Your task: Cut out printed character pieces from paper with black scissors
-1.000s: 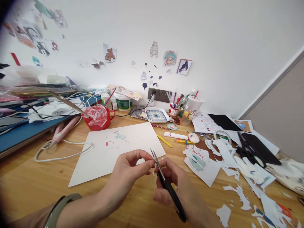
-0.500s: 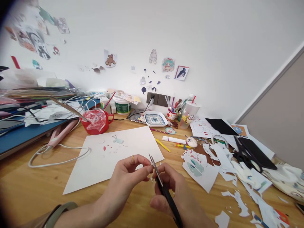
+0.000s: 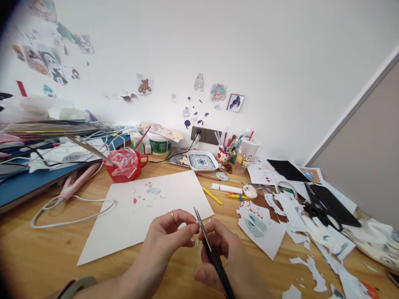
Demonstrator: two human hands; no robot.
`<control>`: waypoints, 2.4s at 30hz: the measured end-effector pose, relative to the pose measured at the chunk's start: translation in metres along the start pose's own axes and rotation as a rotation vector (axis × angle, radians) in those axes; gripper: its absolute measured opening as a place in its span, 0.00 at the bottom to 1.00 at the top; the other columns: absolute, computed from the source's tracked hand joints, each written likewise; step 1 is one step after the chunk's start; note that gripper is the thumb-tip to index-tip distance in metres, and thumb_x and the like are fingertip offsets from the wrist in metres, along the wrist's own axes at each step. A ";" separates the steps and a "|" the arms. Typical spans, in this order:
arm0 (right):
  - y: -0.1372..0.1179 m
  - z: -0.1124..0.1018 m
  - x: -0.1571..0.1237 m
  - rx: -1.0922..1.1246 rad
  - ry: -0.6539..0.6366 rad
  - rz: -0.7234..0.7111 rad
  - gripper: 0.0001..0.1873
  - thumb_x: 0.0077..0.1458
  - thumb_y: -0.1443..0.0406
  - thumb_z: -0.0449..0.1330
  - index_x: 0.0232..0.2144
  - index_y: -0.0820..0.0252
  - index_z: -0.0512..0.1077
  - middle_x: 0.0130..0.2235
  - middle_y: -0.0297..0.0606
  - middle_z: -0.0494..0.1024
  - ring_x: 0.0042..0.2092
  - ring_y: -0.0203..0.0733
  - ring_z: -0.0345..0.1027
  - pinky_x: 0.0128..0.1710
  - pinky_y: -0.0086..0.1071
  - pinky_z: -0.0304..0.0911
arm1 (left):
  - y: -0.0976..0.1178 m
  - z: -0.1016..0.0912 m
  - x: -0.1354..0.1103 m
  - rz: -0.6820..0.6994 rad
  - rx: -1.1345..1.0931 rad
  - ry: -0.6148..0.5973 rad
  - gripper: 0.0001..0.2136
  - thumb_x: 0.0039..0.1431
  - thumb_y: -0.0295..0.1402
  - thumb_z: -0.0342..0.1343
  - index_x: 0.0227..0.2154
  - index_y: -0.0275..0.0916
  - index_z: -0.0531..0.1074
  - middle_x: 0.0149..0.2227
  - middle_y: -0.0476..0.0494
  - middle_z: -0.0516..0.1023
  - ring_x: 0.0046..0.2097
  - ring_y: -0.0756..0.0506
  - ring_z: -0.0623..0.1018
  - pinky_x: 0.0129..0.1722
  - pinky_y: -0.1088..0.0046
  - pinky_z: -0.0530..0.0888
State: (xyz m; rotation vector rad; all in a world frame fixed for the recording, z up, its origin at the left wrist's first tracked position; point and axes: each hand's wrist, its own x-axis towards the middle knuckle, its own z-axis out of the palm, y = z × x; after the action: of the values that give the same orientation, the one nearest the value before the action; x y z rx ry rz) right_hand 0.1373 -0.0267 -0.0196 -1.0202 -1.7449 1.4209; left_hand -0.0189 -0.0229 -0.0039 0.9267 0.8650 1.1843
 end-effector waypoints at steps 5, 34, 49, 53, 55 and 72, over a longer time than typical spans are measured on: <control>0.000 -0.001 0.001 -0.014 0.000 0.005 0.30 0.35 0.43 0.61 0.33 0.56 0.62 0.22 0.26 0.62 0.22 0.32 0.48 0.20 0.26 0.45 | -0.001 -0.001 0.001 0.006 -0.003 -0.005 0.03 0.44 0.29 0.58 0.21 0.36 0.71 0.24 0.49 0.73 0.27 0.52 0.69 0.29 0.77 0.68; -0.017 0.004 0.006 0.073 0.439 -0.042 0.13 0.40 0.73 0.58 0.30 0.56 0.61 0.22 0.25 0.69 0.23 0.32 0.61 0.23 0.25 0.57 | -0.008 -0.002 0.004 -0.043 0.251 -0.151 0.06 0.45 0.32 0.58 0.22 0.36 0.69 0.23 0.52 0.68 0.26 0.54 0.63 0.26 0.79 0.62; -0.009 0.000 0.005 0.084 0.368 -0.071 0.16 0.41 0.76 0.56 0.32 0.55 0.60 0.23 0.24 0.68 0.25 0.32 0.61 0.25 0.26 0.58 | -0.009 -0.005 0.007 -0.092 0.193 -0.204 0.04 0.46 0.32 0.58 0.23 0.36 0.70 0.25 0.50 0.70 0.28 0.53 0.66 0.28 0.78 0.67; 0.003 -0.002 0.006 0.020 0.367 -0.117 0.18 0.43 0.79 0.54 0.34 0.53 0.60 0.25 0.25 0.69 0.27 0.33 0.63 0.27 0.27 0.60 | -0.010 -0.006 0.008 -0.105 0.190 -0.209 0.05 0.46 0.32 0.58 0.23 0.36 0.70 0.26 0.50 0.70 0.29 0.52 0.66 0.28 0.78 0.67; 0.005 -0.003 0.006 0.006 0.366 -0.116 0.19 0.42 0.79 0.54 0.34 0.53 0.60 0.24 0.24 0.69 0.26 0.33 0.63 0.27 0.26 0.60 | -0.011 -0.006 0.008 -0.111 0.190 -0.209 0.04 0.45 0.31 0.58 0.23 0.36 0.70 0.26 0.50 0.70 0.28 0.52 0.66 0.27 0.78 0.67; -0.010 -0.001 0.007 0.048 0.316 -0.023 0.17 0.37 0.78 0.53 0.31 0.56 0.60 0.21 0.24 0.66 0.23 0.32 0.59 0.22 0.25 0.56 | -0.009 -0.005 0.010 -0.148 0.242 -0.266 0.05 0.46 0.32 0.57 0.23 0.36 0.69 0.25 0.50 0.68 0.29 0.52 0.65 0.28 0.77 0.66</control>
State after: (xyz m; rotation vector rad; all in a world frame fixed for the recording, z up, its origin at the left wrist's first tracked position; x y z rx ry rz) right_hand 0.1337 -0.0213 -0.0095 -1.1269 -1.4816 1.2066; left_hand -0.0188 -0.0136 -0.0144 1.1666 0.8555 0.8180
